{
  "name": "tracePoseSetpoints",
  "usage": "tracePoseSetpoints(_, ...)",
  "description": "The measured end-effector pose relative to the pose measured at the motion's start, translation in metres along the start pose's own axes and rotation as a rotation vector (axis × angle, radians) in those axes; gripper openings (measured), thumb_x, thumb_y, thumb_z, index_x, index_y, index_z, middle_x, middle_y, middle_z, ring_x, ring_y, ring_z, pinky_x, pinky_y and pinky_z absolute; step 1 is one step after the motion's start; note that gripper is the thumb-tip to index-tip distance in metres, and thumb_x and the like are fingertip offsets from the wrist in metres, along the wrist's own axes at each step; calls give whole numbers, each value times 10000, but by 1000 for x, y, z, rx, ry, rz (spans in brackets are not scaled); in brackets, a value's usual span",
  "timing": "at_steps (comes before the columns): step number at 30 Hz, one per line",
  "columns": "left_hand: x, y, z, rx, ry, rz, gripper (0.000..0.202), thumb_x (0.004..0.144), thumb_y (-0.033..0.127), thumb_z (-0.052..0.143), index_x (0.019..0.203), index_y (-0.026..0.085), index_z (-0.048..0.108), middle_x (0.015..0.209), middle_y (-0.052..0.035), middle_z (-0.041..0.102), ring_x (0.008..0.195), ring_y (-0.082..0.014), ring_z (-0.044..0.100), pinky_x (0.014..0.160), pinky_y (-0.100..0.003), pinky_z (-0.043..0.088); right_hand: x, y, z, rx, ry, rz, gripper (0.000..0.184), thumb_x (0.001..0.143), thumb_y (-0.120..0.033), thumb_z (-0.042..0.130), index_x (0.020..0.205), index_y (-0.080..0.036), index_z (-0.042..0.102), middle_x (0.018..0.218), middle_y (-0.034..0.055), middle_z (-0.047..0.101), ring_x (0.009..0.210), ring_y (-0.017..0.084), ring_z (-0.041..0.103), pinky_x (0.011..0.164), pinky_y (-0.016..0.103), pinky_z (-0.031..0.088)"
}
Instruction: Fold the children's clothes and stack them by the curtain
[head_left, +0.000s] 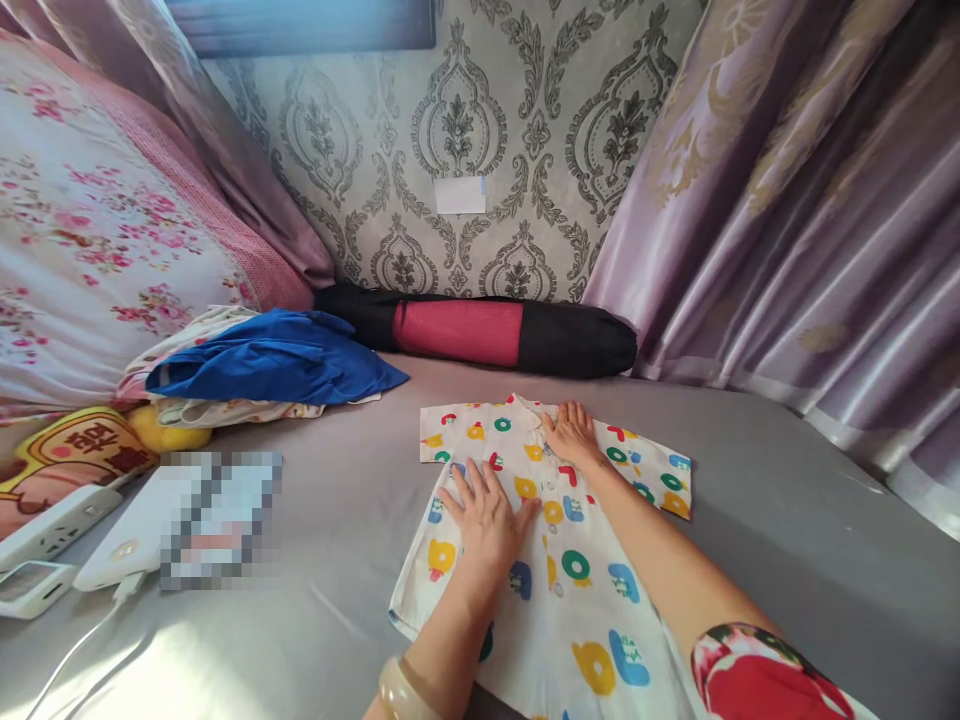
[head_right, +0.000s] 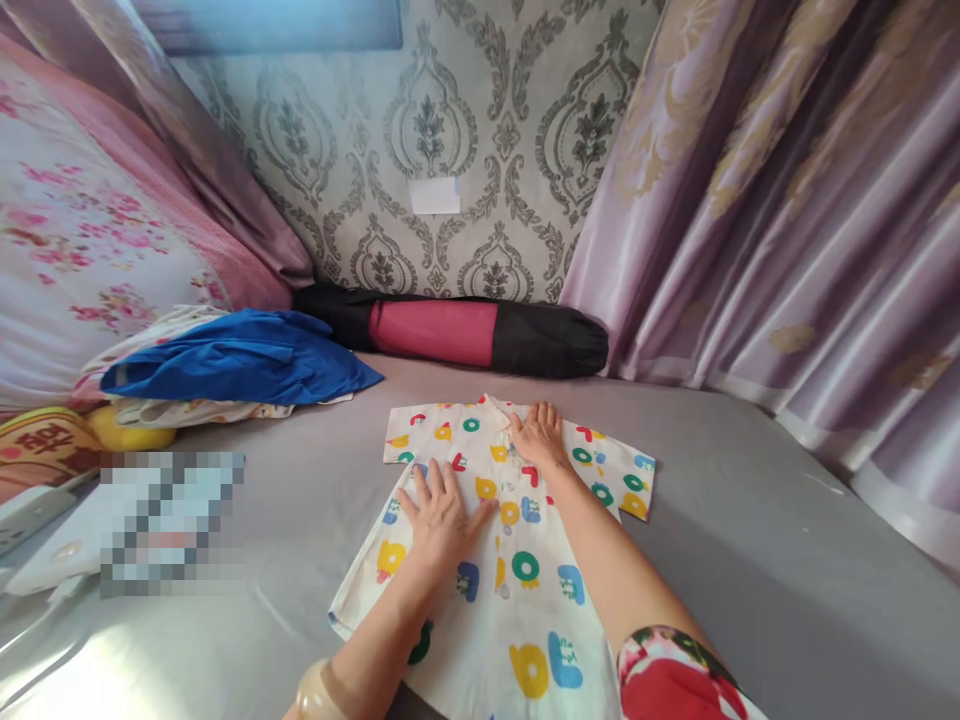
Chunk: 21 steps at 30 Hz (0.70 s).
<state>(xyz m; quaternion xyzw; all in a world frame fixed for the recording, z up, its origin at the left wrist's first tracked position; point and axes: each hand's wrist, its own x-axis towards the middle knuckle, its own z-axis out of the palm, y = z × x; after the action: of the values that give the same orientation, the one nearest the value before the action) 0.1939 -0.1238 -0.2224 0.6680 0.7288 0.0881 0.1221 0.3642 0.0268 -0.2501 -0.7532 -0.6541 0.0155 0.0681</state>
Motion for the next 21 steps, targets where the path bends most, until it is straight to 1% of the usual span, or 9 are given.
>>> tracePoseSetpoints(2,0,0,-2,-3,-9,-4,917,875,679,350,1492,5,276,1563,-269,155,1444,-461,75,1099,-689,97,0,0,0,-7,-5,0,685,996,-462,204,1482,13,290,1564,206,242,1449,308,188,1168,427,133)
tracePoseSetpoints(5,1,1,-6,-20,-34,-13,922,873,664,375,1494,-7,259,1564,-269,142,1444,-464,62,1096,-690,103,2,-2,-7,25,-75,28,708,990,-481,181,1493,10,269,1573,203,218,1457,307,167,1169,448,146)
tracePoseSetpoints(7,1,1,-8,-29,-41,-19,909,878,649,379,1494,-9,255,1564,-266,148,1444,-464,64,1097,-688,103,0,-7,-12,34,-70,8,695,988,-471,167,1499,-12,270,1578,192,210,1466,303,140,1174,481,119)
tracePoseSetpoints(9,1,0,-9,-29,-17,-5,897,882,633,388,1492,-13,257,1558,-274,166,1448,-452,67,1107,-675,96,-4,-16,-16,30,-4,-118,659,987,-437,159,1507,-50,276,1588,158,203,1475,278,111,1183,488,82)
tracePoseSetpoints(11,1,-1,-7,-29,14,31,895,883,624,399,1491,-17,254,1555,-280,169,1457,-427,56,1123,-652,80,-8,-29,-17,27,34,-326,633,985,-413,160,1516,-87,275,1595,113,200,1479,239,104,1195,448,73)
tracePoseSetpoints(13,2,-3,-5,-42,14,55,907,879,636,396,1493,-15,247,1560,-276,151,1464,-406,44,1137,-632,67,-9,-42,-15,29,2,-494,628,981,-409,165,1516,-104,287,1593,88,214,1478,217,115,1202,409,76)
tracePoseSetpoints(14,3,-4,-3,-53,-3,55,918,874,649,392,1496,-10,243,1565,-270,137,1464,-404,41,1139,-629,63,-9,-47,-14,27,-27,-539,629,979,-411,167,1513,-104,295,1591,87,223,1478,215,121,1203,402,74)
tracePoseSetpoints(17,5,-5,-1,-77,-63,40,947,858,681,387,1503,4,235,1576,-257,101,1460,-419,30,1134,-639,56,-3,-56,-8,33,-103,-550,647,978,-422,148,1512,-85,291,1590,97,218,1475,217,135,1203,405,86)
tracePoseSetpoints(21,6,-4,-3,-71,-82,43,944,867,678,366,1508,2,214,1580,-257,73,1457,-426,3,1128,-648,49,3,-57,-4,61,-155,-524,665,981,-455,119,1529,-100,248,1602,83,176,1478,205,119,1200,404,102)
